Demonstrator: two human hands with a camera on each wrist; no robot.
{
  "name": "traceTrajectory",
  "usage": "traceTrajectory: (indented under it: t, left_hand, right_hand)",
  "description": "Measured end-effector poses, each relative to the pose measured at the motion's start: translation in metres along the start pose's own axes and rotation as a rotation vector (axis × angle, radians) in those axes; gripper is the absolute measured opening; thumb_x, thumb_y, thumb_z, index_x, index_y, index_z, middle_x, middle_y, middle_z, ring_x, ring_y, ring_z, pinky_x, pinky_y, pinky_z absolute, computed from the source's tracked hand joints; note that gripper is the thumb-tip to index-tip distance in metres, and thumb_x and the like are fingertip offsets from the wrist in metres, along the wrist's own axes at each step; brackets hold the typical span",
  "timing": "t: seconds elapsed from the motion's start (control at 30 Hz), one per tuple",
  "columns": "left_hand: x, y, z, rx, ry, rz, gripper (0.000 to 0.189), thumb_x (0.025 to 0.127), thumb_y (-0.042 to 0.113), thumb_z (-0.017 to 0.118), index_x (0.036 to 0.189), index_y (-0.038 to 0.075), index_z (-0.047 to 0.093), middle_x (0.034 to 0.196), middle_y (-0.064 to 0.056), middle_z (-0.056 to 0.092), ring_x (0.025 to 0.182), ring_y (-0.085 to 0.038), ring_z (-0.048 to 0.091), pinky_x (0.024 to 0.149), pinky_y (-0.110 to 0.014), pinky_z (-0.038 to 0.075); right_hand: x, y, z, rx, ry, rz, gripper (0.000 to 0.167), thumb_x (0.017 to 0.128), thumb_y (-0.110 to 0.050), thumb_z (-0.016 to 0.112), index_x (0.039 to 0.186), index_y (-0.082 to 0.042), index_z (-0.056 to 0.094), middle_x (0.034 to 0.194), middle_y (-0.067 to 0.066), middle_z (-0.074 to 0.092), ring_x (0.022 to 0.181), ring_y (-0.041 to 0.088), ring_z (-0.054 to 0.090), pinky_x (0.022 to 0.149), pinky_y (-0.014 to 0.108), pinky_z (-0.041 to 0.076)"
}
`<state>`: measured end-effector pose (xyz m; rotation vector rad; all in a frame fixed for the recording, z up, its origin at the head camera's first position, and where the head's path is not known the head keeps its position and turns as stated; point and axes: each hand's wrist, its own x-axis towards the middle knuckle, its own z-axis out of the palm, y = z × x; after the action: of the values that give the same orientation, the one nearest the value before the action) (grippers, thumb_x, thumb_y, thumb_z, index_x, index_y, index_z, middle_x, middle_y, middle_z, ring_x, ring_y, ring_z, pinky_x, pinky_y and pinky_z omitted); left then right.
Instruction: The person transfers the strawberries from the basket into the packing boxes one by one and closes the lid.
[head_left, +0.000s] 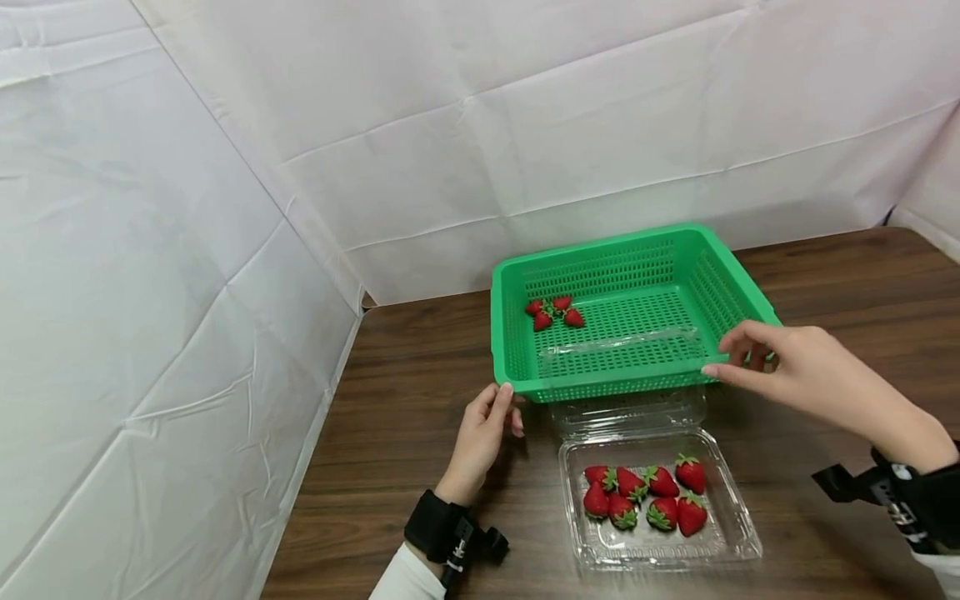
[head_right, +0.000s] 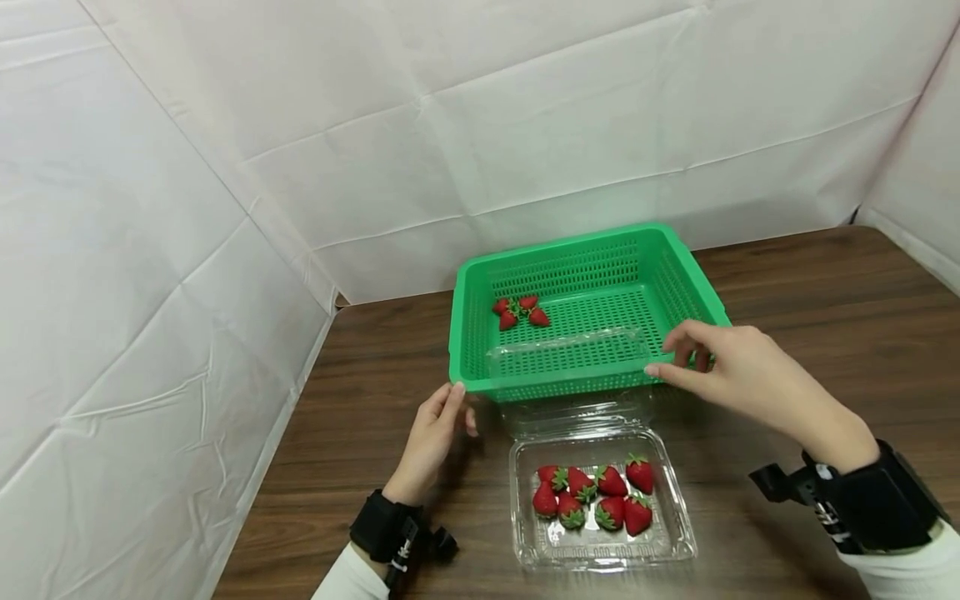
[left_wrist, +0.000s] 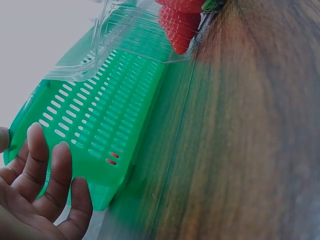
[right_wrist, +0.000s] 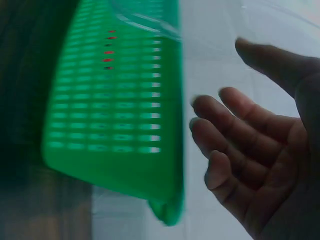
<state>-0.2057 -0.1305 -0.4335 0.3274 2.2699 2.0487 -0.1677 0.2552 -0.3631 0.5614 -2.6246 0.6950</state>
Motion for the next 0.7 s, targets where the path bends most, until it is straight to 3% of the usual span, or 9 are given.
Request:
traceTrajectory:
  t: [0.17, 0.3, 0.43, 0.57, 0.7]
  left_hand:
    - [0.0, 0.0, 0.0, 0.002, -0.009, 0.004, 0.046, 0.108, 0.037, 0.048, 0.107, -0.007, 0.061, 0.073, -0.006, 0.058, 0.07, -0.018, 0.057, 0.071, -0.038, 0.055]
    - [0.001, 0.0, -0.001, 0.013, -0.011, 0.009, 0.048, 0.108, 0.04, 0.047, 0.108, -0.006, 0.061, 0.073, -0.006, 0.059, 0.07, -0.018, 0.058, 0.072, -0.04, 0.056]
    - [0.001, -0.002, -0.001, 0.023, -0.022, 0.011, 0.05, 0.107, 0.041, 0.047, 0.109, -0.007, 0.061, 0.074, -0.006, 0.059, 0.071, -0.018, 0.059, 0.073, -0.041, 0.056]
    - [0.0, -0.001, -0.001, 0.022, -0.021, 0.015, 0.048, 0.108, 0.04, 0.047, 0.109, -0.006, 0.062, 0.074, -0.007, 0.059, 0.071, -0.019, 0.059, 0.073, -0.042, 0.056]
    - [-0.001, 0.0, -0.002, 0.017, -0.013, 0.012, 0.047, 0.108, 0.04, 0.046, 0.108, -0.004, 0.062, 0.074, -0.006, 0.059, 0.07, -0.018, 0.058, 0.073, -0.041, 0.056]
  right_hand:
    - [-0.006, 0.007, 0.011, 0.025, -0.107, 0.03, 0.021, 0.087, -0.035, 0.081, 0.087, -0.025, 0.062, 0.072, -0.018, 0.056, 0.063, -0.002, 0.05, 0.057, 0.024, 0.044]
    - [-0.012, 0.012, 0.02, 0.091, -0.136, 0.009, 0.024, 0.087, -0.033, 0.082, 0.077, -0.03, 0.06, 0.064, -0.019, 0.05, 0.055, -0.001, 0.042, 0.052, 0.023, 0.037]
    - [-0.025, 0.017, 0.036, 0.214, -0.259, -0.029, 0.026, 0.09, -0.032, 0.079, 0.072, -0.032, 0.059, 0.06, -0.021, 0.043, 0.051, -0.003, 0.035, 0.048, 0.02, 0.034]
    - [-0.036, 0.02, 0.055, 0.356, -0.407, -0.038, 0.035, 0.096, -0.033, 0.071, 0.069, -0.027, 0.049, 0.06, -0.021, 0.031, 0.051, -0.005, 0.027, 0.049, 0.019, 0.031]
    - [-0.038, 0.024, 0.071, 0.502, -0.439, -0.027, 0.042, 0.1, -0.027, 0.066, 0.067, -0.02, 0.041, 0.059, -0.018, 0.031, 0.05, -0.005, 0.031, 0.049, 0.019, 0.035]
